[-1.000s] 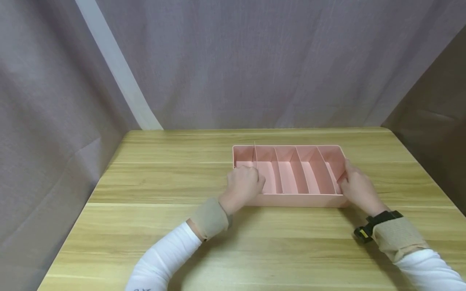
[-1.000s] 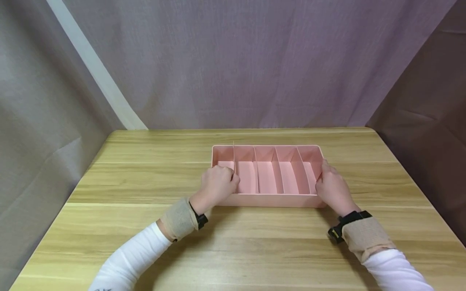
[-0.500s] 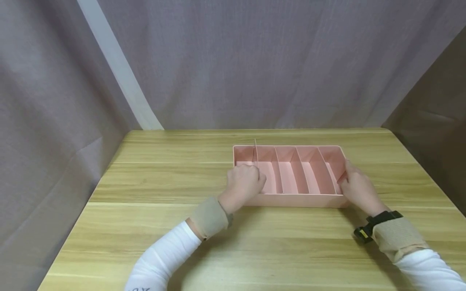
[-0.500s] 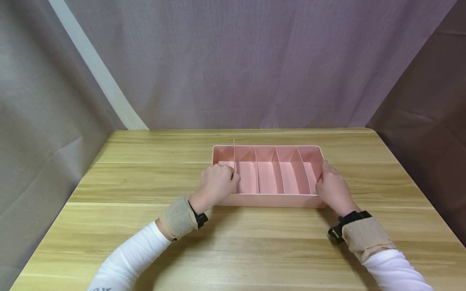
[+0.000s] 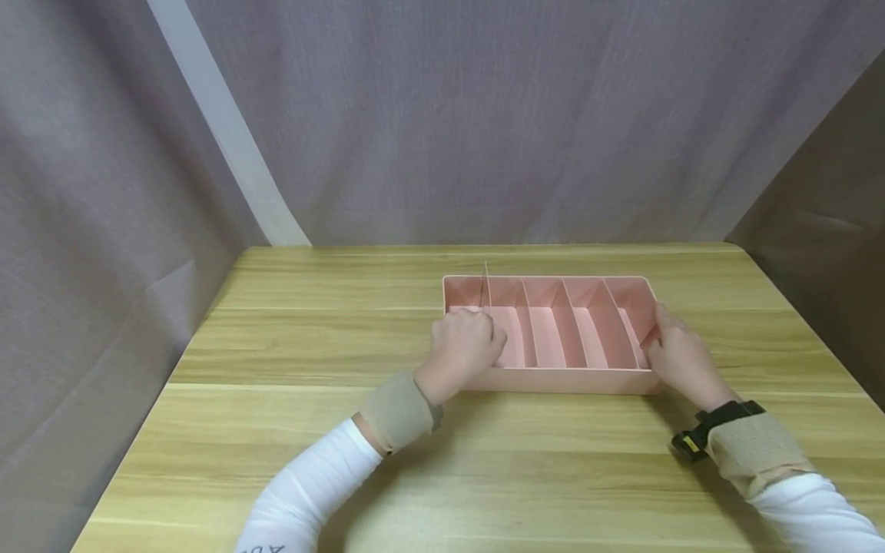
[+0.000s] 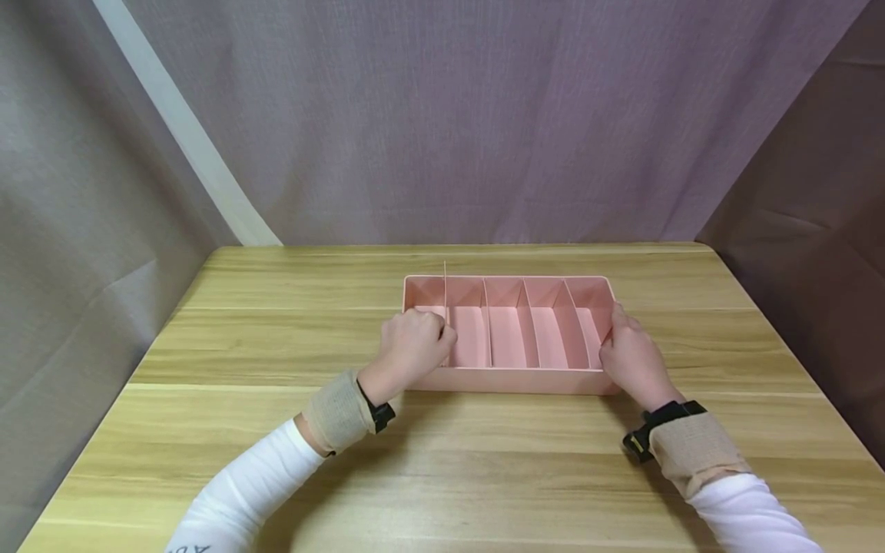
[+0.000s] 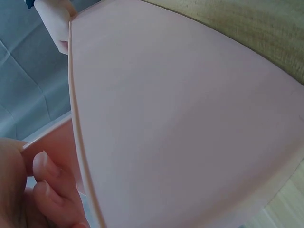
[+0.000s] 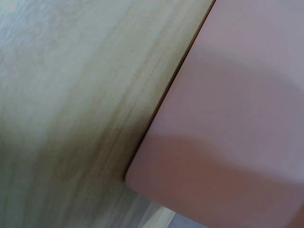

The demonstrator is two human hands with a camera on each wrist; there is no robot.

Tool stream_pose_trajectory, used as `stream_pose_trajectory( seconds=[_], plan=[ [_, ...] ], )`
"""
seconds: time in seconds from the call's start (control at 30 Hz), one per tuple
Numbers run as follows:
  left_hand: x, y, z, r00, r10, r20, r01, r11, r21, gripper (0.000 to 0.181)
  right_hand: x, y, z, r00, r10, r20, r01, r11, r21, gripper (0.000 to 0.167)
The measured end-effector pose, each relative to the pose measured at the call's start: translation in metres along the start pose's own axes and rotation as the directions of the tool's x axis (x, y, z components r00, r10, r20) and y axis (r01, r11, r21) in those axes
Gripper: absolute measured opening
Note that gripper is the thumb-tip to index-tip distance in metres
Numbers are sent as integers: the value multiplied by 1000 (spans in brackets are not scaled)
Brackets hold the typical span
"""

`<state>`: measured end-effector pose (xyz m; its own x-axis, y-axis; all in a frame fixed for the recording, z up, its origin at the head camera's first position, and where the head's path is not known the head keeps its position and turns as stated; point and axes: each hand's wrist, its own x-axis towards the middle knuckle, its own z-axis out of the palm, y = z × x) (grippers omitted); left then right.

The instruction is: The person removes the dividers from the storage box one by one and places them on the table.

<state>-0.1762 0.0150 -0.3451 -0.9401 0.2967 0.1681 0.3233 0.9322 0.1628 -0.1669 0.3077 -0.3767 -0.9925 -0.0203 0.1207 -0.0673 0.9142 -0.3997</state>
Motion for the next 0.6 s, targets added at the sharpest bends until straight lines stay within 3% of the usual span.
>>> stream_pose_trajectory(
  seconds=[0.6],
  plan=[
    [0,0,-5,999,2,-41,-4,1000,-27,38,0,0,0,1000,-11,-16,11,1000,3,55]
  ],
)
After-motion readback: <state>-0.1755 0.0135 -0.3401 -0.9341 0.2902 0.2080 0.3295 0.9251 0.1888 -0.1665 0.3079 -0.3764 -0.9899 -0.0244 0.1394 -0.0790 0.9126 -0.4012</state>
